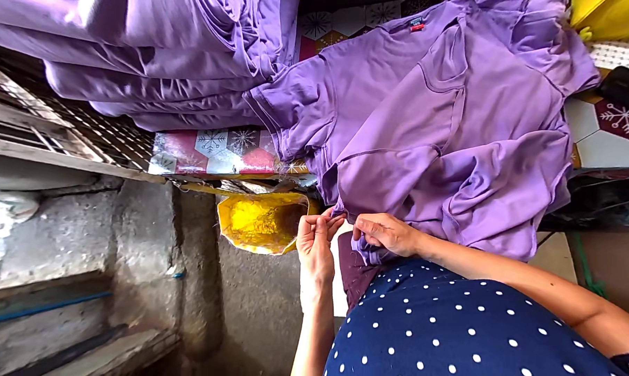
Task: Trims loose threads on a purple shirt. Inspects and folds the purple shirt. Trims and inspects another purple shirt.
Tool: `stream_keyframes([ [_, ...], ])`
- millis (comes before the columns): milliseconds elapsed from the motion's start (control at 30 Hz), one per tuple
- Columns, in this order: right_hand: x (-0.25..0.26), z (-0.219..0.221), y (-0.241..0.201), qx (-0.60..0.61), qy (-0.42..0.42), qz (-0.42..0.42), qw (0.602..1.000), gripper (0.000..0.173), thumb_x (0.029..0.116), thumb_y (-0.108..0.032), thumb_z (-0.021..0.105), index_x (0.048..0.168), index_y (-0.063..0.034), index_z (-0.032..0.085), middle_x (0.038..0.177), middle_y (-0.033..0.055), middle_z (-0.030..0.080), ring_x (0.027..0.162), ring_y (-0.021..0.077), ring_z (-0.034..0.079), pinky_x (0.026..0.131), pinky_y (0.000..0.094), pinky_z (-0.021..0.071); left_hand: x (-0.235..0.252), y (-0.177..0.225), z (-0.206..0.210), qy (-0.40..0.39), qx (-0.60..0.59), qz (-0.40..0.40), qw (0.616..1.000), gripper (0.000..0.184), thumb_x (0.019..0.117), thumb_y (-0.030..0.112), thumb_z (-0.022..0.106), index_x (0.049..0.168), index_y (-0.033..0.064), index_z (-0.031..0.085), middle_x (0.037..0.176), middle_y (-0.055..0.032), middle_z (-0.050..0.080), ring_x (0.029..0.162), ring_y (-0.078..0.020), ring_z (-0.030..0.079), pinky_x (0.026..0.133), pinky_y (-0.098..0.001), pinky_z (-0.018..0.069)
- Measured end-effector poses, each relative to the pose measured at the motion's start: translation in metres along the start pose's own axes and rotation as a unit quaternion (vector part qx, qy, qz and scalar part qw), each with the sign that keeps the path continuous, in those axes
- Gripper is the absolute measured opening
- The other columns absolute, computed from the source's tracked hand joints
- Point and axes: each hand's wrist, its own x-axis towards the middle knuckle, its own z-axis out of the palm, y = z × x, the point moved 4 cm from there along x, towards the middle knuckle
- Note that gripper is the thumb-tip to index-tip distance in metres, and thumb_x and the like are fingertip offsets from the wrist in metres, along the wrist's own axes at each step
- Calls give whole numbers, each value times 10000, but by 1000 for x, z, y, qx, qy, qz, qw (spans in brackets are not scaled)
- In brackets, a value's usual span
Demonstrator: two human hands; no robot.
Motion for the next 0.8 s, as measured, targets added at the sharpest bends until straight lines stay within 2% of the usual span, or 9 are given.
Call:
stream_keyframes([
  [100,1,7,-8,79,-41,51,995,449,1122,-321,297,950,-72,629,607,-116,382,502,-25,352,507,155,324,0,4,0,-21,-16,4,1000,255,1066,2,335,974,108,547,983,-67,774,876,-183,766,848,-345,629],
  [200,7,7,-9,179,-36,94,979,479,1128,-343,275,907,-85,612,549,-120,371,429,-35,315,423,139,275,0,9,2,-17,-47,-17,999,266,1064,16,335,954,113,557,960,-78,772,869,-191,765,843,-350,630],
  [300,7,3,-6,218,-42,112,969,496,1131,-360,265,889,-93,606,528,-115,366,406,-33,302,399,136,256,2,10,2,-12,-67,-29,997,277,1064,14,330,941,105,561,956,-95,772,883,-202,766,853,-353,627],
  [400,2,1,-13,196,-59,106,973,489,1124,-341,271,874,-94,612,532,-124,369,420,-39,311,418,136,267,3,6,-2,-39,-33,26,998,238,1054,27,410,943,130,593,1022,-74,771,933,-193,762,872,-359,625],
  [500,-2,-2,-26,203,-56,125,970,502,1129,-358,267,865,-96,606,524,-119,359,411,-39,298,407,132,256,2,6,-2,-93,22,98,991,156,1054,140,542,980,183,671,1144,-39,755,1061,-187,732,944,-373,601],
  [633,0,-5,-31,214,-73,168,960,520,1130,-407,261,860,-106,588,526,-104,338,401,-24,275,396,137,235,0,14,2,-149,106,183,966,170,1063,172,540,1031,195,706,1247,-13,722,1183,-171,676,1008,-365,561],
  [800,4,-1,-32,284,-61,184,939,502,1125,-426,287,836,-124,565,518,-105,332,386,-35,261,379,124,218,-2,18,6,-158,153,218,951,180,1069,165,528,1024,163,702,1283,-11,707,1213,-146,654,1032,-343,536],
])
